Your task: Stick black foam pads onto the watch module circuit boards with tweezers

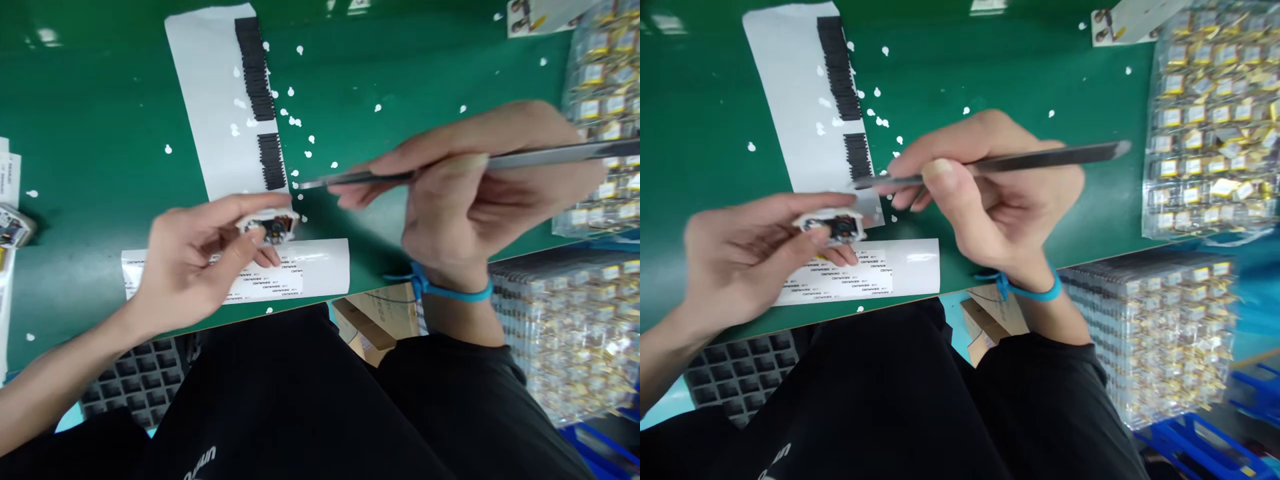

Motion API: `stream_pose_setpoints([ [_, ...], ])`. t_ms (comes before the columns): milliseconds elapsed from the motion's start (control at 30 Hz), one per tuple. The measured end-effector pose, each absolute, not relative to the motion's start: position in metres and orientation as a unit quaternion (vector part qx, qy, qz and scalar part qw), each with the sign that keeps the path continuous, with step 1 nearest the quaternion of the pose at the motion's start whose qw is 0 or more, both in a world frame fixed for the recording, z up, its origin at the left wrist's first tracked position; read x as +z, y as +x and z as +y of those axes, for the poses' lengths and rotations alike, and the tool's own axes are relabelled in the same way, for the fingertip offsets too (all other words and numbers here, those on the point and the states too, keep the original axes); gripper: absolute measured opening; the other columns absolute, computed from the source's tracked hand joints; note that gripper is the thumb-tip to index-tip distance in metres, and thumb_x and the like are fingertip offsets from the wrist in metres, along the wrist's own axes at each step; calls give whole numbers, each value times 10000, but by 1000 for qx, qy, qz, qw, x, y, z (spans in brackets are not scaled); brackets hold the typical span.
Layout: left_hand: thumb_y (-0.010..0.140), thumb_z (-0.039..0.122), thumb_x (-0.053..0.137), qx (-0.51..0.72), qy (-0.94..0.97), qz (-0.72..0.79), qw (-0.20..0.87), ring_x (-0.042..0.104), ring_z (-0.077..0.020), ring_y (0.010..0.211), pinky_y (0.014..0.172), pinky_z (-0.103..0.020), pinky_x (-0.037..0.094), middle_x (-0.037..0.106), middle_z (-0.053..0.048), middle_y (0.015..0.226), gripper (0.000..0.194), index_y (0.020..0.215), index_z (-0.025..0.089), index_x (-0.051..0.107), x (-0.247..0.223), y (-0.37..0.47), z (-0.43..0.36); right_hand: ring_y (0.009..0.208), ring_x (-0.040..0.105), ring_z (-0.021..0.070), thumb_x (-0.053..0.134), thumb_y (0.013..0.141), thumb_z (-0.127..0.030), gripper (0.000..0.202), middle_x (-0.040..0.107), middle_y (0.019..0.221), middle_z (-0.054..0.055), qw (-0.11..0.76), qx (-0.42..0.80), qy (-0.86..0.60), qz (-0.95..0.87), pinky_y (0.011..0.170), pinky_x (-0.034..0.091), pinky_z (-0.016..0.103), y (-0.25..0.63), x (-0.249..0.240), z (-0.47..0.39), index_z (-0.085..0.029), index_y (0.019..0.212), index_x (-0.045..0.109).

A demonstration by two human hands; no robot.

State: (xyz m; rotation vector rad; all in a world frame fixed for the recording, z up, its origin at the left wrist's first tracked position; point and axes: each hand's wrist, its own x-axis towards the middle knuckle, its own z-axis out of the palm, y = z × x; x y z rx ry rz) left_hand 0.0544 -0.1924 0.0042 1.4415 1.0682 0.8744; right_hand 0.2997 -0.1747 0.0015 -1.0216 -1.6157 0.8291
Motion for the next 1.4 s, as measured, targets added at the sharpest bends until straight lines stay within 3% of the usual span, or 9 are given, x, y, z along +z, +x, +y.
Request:
stream_pose_setpoints([
  [67,997,167,735,392,628,438,509,819,-207,796,675,-375,710,835,15,1081,302,1265,286,806,6,49,-186,959,797,210,680,1043,-340,161,835,1052,16,435,299,-434,-730,854,669,321,310,5,-163,-333,1029,840],
  [200,1030,215,692,376,677,439,456,783,-266,1071,919,-492,649,826,44,1134,247,1219,324,809,0,42,-171,879,794,165,683,1046,-316,190,846,1028,-24,342,322,-371,-801,796,656,289,319,-4,-140,-294,932,834],
  [333,1042,254,630,311,764,431,365,745,-276,1122,860,-431,599,815,-5,1205,257,1237,306,788,-15,43,-164,908,800,175,677,1047,-330,218,845,1058,-8,331,365,-365,-790,783,653,302,316,-19,-134,-274,905,833],
  [533,1047,186,579,294,797,424,315,694,-247,1037,620,-327,526,812,-34,1249,268,1219,252,773,-27,48,-163,943,802,196,683,1047,-323,204,843,1073,5,353,361,-370,-780,827,649,329,320,-24,-136,-267,930,841],
  [900,1044,172,572,288,794,426,324,684,-249,1052,696,-343,540,808,-11,1245,269,1207,275,758,-26,47,-163,853,790,156,705,1036,-319,278,841,1043,7,358,407,-357,-761,713,606,270,316,-31,-125,-216,798,806],
  [1133,1029,163,591,291,793,417,335,670,-249,1074,827,-356,544,810,-15,1231,303,1249,285,760,-29,46,-163,825,791,148,704,1033,-344,308,845,1011,35,347,453,-366,-736,766,665,272,319,-32,-123,-205,778,808],
  [1400,1041,168,580,292,804,406,321,680,-255,1100,828,-366,572,809,-27,1244,281,1251,253,747,-31,47,-162,862,804,154,703,1030,-316,267,848,1014,22,352,441,-355,-746,778,672,279,316,-32,-129,-220,812,824],
])
